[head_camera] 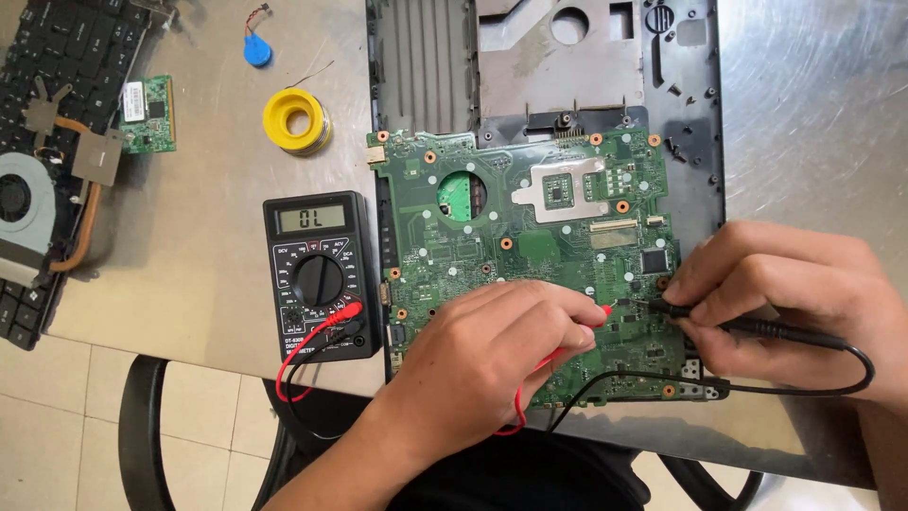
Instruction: Testing a laptop motherboard with a digital multimeter and then using a soldering iron for repair.
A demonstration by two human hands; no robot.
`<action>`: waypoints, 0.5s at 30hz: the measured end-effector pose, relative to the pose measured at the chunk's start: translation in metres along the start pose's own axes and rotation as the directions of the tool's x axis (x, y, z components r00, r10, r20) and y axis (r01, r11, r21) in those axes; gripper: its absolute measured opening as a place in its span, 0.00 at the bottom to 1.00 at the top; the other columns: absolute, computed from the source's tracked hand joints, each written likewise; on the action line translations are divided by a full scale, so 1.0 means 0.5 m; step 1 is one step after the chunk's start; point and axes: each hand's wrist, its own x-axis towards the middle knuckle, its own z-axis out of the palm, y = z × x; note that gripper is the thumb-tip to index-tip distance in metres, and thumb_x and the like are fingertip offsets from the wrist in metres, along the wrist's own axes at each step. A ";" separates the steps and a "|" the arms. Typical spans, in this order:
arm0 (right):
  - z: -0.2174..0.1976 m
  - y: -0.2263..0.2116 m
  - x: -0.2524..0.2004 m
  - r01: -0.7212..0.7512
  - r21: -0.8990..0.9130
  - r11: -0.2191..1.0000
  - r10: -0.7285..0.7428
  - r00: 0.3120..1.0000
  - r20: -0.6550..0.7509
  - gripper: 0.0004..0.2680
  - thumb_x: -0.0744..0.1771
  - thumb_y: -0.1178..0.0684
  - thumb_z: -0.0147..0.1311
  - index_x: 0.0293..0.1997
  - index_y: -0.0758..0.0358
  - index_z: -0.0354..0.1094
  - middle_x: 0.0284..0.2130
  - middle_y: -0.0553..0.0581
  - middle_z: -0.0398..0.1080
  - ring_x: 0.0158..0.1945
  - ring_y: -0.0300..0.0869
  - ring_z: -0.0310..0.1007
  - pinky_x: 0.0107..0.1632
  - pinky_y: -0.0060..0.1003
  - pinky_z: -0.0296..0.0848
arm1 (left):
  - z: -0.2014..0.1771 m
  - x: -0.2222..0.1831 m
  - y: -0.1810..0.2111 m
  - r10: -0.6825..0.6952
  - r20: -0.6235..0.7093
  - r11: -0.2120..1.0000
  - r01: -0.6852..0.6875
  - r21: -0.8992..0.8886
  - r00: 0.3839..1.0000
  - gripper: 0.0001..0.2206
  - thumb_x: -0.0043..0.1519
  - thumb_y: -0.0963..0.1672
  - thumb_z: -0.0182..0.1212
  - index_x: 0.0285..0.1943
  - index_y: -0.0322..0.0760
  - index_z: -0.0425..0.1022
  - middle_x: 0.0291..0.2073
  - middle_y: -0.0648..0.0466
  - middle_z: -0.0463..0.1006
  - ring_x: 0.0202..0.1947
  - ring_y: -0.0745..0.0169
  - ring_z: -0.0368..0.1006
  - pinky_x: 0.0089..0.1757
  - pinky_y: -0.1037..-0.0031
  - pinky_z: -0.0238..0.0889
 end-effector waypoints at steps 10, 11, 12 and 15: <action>0.011 0.053 -0.006 0.107 0.061 0.992 -0.103 0.993 -0.054 0.05 0.58 0.56 0.63 0.28 0.58 0.68 0.30 0.54 0.76 0.33 0.38 0.85 0.46 0.29 0.86 | -0.001 -0.015 -0.007 0.031 0.026 0.999 -0.031 0.020 0.999 0.03 0.71 0.37 0.53 0.44 0.32 0.70 0.50 0.45 0.80 0.49 0.47 0.80 0.49 0.58 0.72; 0.026 0.102 -0.037 0.126 0.076 0.989 -0.122 0.991 -0.045 0.05 0.58 0.56 0.63 0.28 0.58 0.68 0.30 0.54 0.76 0.33 0.38 0.85 0.46 0.29 0.86 | 0.000 -0.020 -0.008 0.016 0.016 0.999 -0.017 0.040 1.000 0.03 0.71 0.37 0.53 0.44 0.32 0.70 0.50 0.45 0.80 0.49 0.47 0.80 0.49 0.58 0.72; 0.040 0.154 -0.066 0.140 0.150 0.979 -0.126 0.987 -0.096 0.07 0.58 0.55 0.63 0.31 0.54 0.67 0.32 0.52 0.74 0.34 0.36 0.85 0.46 0.26 0.88 | 0.004 -0.025 -0.009 0.011 0.023 0.999 -0.012 0.047 1.000 0.02 0.71 0.36 0.54 0.46 0.34 0.70 0.52 0.47 0.79 0.51 0.48 0.80 0.50 0.59 0.72; 0.060 0.324 -0.178 0.116 0.206 0.972 -0.098 0.991 -0.095 0.10 0.59 0.54 0.61 0.37 0.49 0.64 0.38 0.50 0.72 0.35 0.35 0.84 0.48 0.26 0.89 | 0.015 -0.041 -0.017 -0.013 0.026 0.998 0.011 0.069 1.000 0.06 0.71 0.36 0.56 0.50 0.38 0.69 0.55 0.51 0.79 0.55 0.47 0.81 0.52 0.59 0.72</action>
